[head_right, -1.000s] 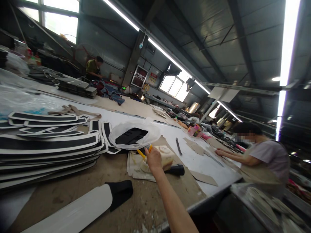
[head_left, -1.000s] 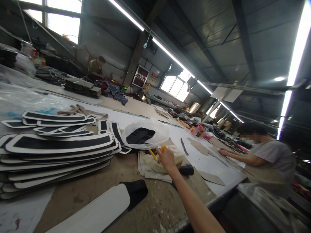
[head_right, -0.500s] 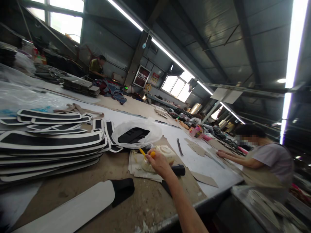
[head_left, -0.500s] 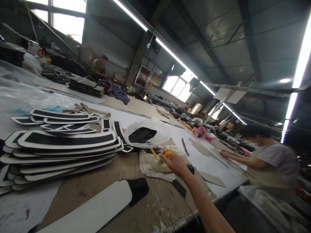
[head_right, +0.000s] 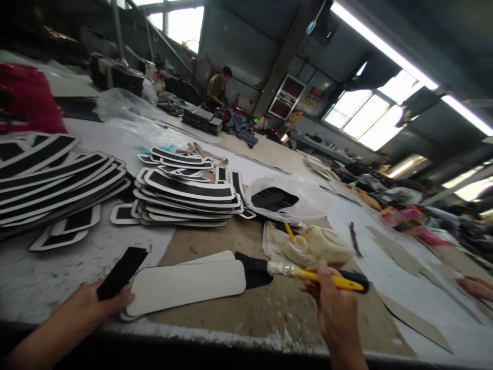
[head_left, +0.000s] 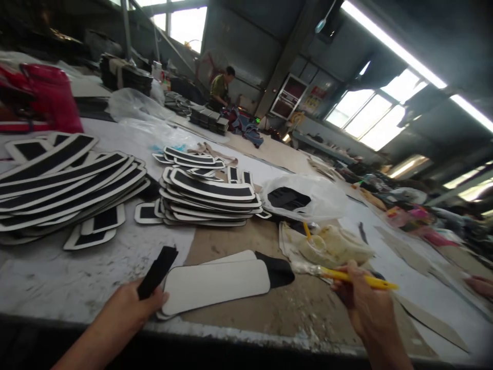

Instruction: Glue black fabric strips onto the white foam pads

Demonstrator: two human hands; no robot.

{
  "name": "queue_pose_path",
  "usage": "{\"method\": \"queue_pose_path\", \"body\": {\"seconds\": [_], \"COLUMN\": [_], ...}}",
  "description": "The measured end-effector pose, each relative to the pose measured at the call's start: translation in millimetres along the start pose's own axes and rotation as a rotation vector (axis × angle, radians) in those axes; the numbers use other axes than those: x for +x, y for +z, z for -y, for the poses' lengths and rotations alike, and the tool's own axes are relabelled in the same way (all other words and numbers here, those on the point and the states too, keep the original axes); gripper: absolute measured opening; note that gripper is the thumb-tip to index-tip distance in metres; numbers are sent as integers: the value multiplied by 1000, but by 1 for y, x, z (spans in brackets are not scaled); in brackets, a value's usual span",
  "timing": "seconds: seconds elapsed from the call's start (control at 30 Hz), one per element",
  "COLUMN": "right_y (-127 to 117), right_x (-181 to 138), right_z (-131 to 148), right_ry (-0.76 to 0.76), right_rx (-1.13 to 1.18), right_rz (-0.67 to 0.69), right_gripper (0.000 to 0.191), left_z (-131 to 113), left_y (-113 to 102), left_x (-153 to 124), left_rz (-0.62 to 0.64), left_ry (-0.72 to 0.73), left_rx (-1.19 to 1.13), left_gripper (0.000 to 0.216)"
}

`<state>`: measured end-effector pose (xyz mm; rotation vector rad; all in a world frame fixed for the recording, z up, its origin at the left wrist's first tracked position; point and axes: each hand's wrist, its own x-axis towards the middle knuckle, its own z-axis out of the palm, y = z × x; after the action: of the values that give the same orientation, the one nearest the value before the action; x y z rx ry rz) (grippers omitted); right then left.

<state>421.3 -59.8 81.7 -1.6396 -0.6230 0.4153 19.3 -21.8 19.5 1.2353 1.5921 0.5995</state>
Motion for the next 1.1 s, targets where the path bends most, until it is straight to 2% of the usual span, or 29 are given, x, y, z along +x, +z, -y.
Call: {"method": "queue_pose_path", "body": {"seconds": [0.1, 0.2, 0.27, 0.37, 0.43, 0.57, 0.77, 0.93, 1.1], "right_y": [46, 95, 120, 136, 137, 137, 145, 119, 88], "right_x": [-71, -128, -148, -157, -157, -160, -167, -145, -118], "right_z": [3, 3, -1, -5, -6, -2, -3, -3, -8], "right_ry": [79, 85, 82, 66, 43, -23, -45, -147, -199], "right_rx": [169, 248, 281, 241, 179, 136, 85, -129, -255], "right_rz": [342, 567, 648, 729, 742, 667, 697, 594, 511], "right_gripper": [34, 28, 28, 28, 28, 27, 29, 30, 33], "left_z": [-6, -11, -11, -9, -7, -4, -2, -2, 9], "left_y": [-3, -4, -5, -6, -6, -7, -7, -5, -3], "left_x": [-1, -1, -2, -2, -2, -1, 0, -1, 4], "left_rz": [59, 94, 105, 117, 131, 142, 108, 77, 81], "left_ry": [-45, -59, -63, -74, -74, -67, -87, -66, -71], "left_rx": [-109, -128, -142, -168, -185, -201, -185, -171, -69], "left_gripper": [30, 29, 28, 27, 26, 26, 28, 29, 37]}}
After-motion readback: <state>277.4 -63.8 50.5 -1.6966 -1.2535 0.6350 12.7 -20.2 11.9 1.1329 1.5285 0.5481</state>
